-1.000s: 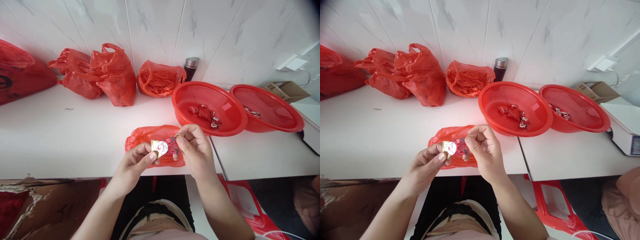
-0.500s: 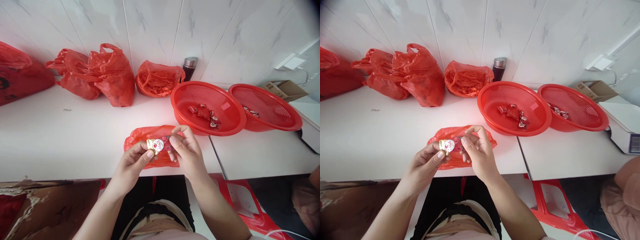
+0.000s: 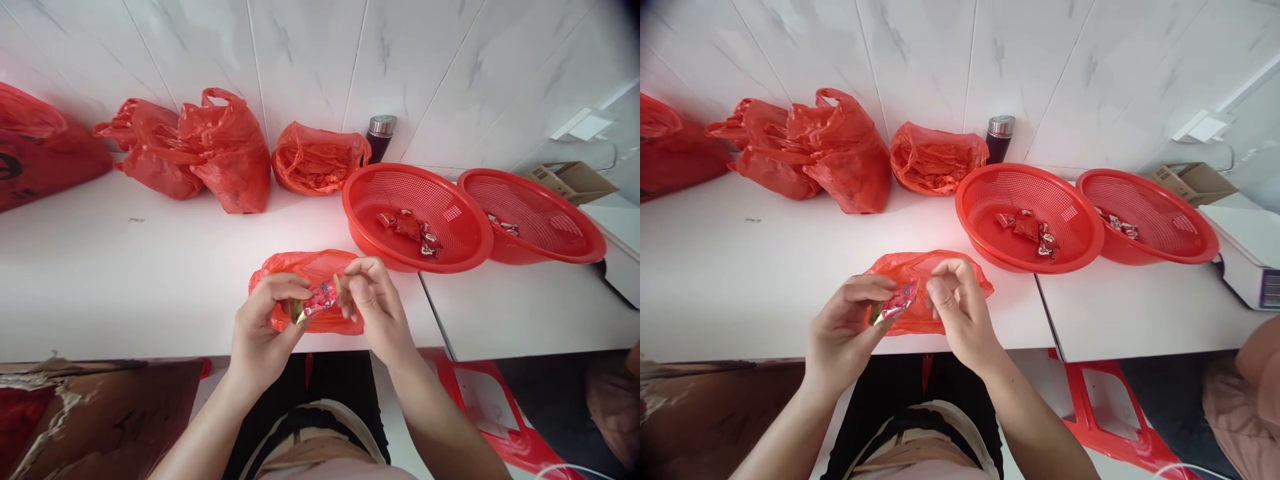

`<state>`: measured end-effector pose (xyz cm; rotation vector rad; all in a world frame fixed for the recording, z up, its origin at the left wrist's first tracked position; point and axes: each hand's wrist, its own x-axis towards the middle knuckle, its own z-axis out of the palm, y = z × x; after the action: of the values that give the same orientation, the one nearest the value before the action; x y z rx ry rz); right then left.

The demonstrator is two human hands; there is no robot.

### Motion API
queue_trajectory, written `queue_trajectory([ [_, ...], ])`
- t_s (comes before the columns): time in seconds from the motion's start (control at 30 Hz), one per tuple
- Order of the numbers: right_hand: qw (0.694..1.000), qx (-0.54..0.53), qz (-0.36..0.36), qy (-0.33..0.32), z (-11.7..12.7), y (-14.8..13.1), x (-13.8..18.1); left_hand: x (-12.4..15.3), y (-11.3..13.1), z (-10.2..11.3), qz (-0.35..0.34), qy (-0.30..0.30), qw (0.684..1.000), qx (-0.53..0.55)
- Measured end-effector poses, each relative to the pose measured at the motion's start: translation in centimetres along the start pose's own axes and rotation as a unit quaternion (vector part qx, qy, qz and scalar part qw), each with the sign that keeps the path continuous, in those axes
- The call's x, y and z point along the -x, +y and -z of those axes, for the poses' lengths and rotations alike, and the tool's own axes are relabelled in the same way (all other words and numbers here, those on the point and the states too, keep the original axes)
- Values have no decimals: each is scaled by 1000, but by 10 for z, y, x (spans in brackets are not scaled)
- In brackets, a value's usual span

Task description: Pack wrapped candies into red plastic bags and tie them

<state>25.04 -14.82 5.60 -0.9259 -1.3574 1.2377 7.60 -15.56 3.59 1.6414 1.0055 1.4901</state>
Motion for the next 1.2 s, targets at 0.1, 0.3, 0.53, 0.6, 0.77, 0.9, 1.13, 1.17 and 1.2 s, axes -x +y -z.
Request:
queue_trajectory([
  [0.1, 995, -23, -67, -70, 2, 0, 0, 0, -4, -1, -144, 32, 980, -136],
  [0.3, 993, -16, -73, -88, -4, -2, 3, 2, 0, -4, -169, 51, 968, -176],
  [0.53, 984, 165, -56, -38, 14, 3, -9, 5, -7, 0, -57, 53, 952, -297],
  [0.6, 953, 291, -67, -40, 25, 10, -13, 8, -14, 5, -20, 20, 913, -408],
  [0.77, 927, 368, -62, -43, 51, 11, -10, 24, -36, 20, 55, -106, 859, -498],
  [0.9, 935, 353, -16, -17, 82, -16, -17, 26, -44, 33, 67, -62, 900, -426],
  [1.13, 784, 613, -97, 27, 183, -37, -122, 18, -17, 42, 144, 4, 944, -298],
  [1.17, 749, 644, -151, -32, 195, -32, -139, 18, -14, 44, 166, -1, 947, -273],
  [1.2, 736, 651, -174, -68, 204, -25, -154, 18, -12, 47, 194, -13, 949, -247],
])
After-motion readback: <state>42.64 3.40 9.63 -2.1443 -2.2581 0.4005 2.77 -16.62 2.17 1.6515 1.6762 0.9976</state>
